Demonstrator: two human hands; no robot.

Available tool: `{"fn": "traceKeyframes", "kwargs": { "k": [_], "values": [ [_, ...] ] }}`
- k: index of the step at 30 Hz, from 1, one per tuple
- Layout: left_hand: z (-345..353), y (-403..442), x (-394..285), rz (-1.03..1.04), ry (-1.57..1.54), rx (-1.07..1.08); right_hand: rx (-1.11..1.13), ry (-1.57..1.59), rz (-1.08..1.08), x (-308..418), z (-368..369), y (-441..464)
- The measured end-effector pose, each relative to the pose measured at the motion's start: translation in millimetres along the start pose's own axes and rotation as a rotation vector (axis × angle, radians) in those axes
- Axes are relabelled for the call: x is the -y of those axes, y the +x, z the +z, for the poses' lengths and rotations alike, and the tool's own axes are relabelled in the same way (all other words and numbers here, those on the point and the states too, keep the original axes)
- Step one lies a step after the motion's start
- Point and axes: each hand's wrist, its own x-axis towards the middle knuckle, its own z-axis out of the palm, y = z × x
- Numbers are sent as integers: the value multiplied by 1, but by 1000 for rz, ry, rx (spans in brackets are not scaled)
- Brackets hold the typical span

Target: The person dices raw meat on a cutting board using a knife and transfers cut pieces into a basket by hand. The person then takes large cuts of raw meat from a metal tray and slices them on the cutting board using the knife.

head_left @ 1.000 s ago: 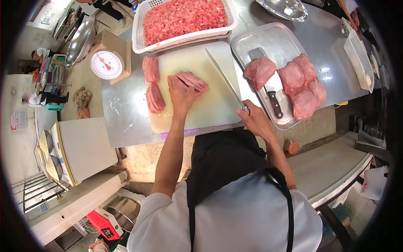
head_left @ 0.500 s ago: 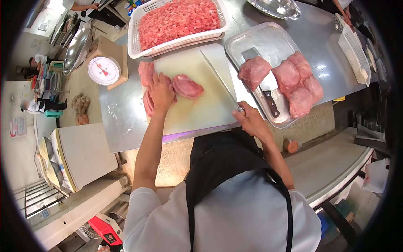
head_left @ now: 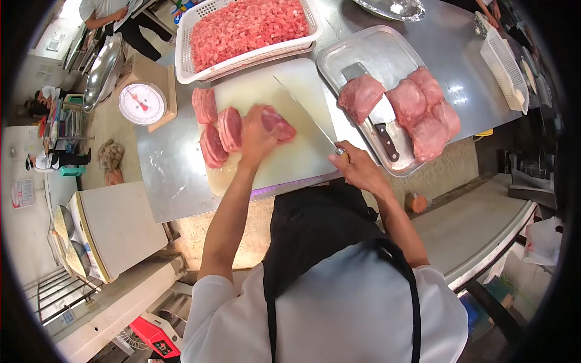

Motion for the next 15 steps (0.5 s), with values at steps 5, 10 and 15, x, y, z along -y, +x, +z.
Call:
{"fn": "traceKeyframes", "kwargs": {
  "k": [5, 10, 15],
  "values": [
    [5, -27, -52, -8, -37, 80, 92, 171, 151, 13, -3, -5],
    [7, -49, -56, 110, 92, 192, 159, 352, 197, 16, 10, -9],
    [24, -57, -46, 71, 95, 114, 160, 225, 158, 19, 10, -14]
  ]
}}
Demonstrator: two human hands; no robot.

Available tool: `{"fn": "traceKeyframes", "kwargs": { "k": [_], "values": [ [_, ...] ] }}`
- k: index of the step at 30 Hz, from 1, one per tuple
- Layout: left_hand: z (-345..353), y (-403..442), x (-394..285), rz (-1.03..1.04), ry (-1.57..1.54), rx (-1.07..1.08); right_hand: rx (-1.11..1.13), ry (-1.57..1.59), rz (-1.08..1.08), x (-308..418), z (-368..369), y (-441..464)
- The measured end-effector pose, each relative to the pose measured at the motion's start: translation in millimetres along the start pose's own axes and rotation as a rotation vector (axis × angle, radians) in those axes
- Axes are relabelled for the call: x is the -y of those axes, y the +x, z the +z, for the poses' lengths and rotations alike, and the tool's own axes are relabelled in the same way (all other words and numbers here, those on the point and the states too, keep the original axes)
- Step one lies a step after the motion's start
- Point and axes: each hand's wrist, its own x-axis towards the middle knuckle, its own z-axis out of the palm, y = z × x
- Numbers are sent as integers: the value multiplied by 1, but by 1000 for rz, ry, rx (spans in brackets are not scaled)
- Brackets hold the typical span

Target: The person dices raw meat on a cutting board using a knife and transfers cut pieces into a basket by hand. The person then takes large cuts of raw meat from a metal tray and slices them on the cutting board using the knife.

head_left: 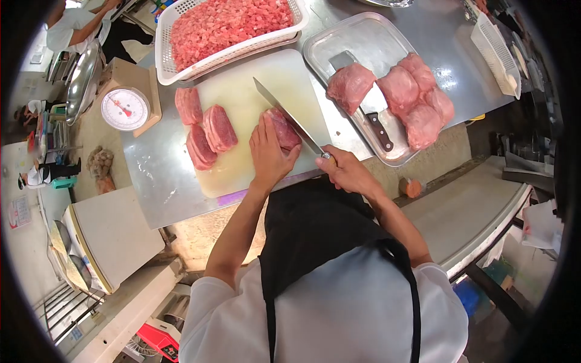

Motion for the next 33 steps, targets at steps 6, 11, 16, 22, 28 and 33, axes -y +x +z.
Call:
{"fn": "traceKeyframes", "kwargs": {
  "k": [6, 11, 16, 22, 28, 33],
  "values": [
    [-17, 20, 13, 33, -77, -136, -179, -176, -120, 8, 0, -19],
    [-3, 38, 17, 63, -117, -157, -195, -215, -80, 31, 11, -44],
    [5, 40, 21, 51, -77, -149, -151, -219, -84, 30, 15, -28],
    [10, 37, 26, 69, -132, -152, -253, -285, -190, 21, 39, 51],
    [5, 36, 29, 117, -175, -154, -232, -257, -129, 25, 40, 19],
    [4, 30, 35, 143, -153, -120, -252, -281, -124, 43, 39, 16]
  ]
}}
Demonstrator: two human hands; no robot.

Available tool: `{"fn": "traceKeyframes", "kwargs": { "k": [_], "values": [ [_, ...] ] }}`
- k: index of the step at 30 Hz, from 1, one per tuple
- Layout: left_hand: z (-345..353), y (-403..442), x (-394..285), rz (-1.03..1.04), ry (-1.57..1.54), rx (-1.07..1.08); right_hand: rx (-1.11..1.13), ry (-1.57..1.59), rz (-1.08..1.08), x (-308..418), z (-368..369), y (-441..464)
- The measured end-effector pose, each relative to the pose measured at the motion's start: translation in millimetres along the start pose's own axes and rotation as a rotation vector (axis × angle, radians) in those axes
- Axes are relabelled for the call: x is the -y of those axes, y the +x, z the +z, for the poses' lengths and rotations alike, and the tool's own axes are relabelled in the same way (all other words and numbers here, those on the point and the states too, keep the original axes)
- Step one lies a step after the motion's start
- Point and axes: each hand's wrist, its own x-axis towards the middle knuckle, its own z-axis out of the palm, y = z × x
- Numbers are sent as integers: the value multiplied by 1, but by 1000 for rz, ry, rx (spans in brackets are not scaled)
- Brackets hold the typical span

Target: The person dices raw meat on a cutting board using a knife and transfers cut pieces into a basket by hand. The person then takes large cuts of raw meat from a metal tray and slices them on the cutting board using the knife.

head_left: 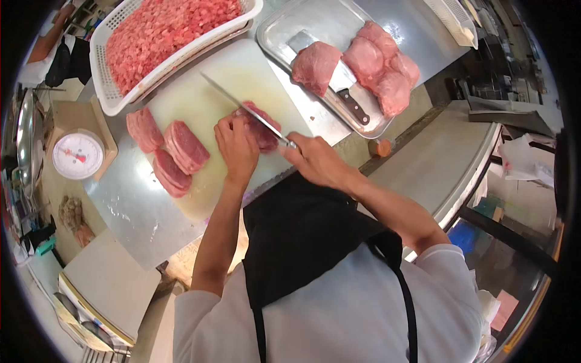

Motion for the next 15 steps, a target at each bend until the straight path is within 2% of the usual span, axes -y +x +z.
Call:
{"fn": "traceKeyframes", "kwargs": {
  "k": [4, 7, 10, 13, 15],
  "values": [
    [4, 5, 1, 12, -7, -31, 77, 0, 83, 17, -15, -32],
    [4, 6, 2, 10, -14, -11, 61, -2, 32, 1, 5, -8],
    [4, 5, 3, 3, -34, -8, -63, -41, -35, -8, 35, 33],
    [-2, 6, 1, -10, -71, 8, -66, -92, -42, -5, 32, 28],
    [-4, 7, 1, 9, -108, -10, -4, -32, 26, 4, 17, 6]
  ]
}}
